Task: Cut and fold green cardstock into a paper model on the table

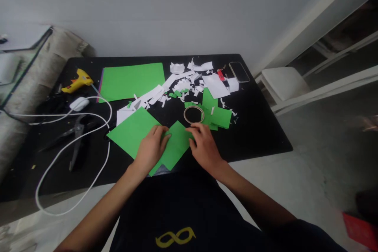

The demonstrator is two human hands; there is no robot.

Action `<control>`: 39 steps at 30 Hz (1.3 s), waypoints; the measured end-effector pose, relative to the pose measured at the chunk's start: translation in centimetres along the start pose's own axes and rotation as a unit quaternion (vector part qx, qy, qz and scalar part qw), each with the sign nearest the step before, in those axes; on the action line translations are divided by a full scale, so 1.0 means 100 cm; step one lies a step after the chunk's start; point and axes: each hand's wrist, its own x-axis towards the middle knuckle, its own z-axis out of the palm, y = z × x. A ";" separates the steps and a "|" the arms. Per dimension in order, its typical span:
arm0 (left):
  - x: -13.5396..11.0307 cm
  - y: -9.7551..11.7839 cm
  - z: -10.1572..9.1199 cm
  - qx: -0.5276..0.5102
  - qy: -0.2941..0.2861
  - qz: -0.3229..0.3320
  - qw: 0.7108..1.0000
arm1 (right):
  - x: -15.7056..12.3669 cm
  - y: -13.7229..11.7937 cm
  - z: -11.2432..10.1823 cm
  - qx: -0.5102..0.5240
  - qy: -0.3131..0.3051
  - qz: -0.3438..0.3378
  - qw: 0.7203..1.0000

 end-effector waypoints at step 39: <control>-0.071 0.019 0.018 0.206 -0.041 0.076 0.975 | -0.022 -0.011 0.020 -0.159 -0.187 -0.102 0.964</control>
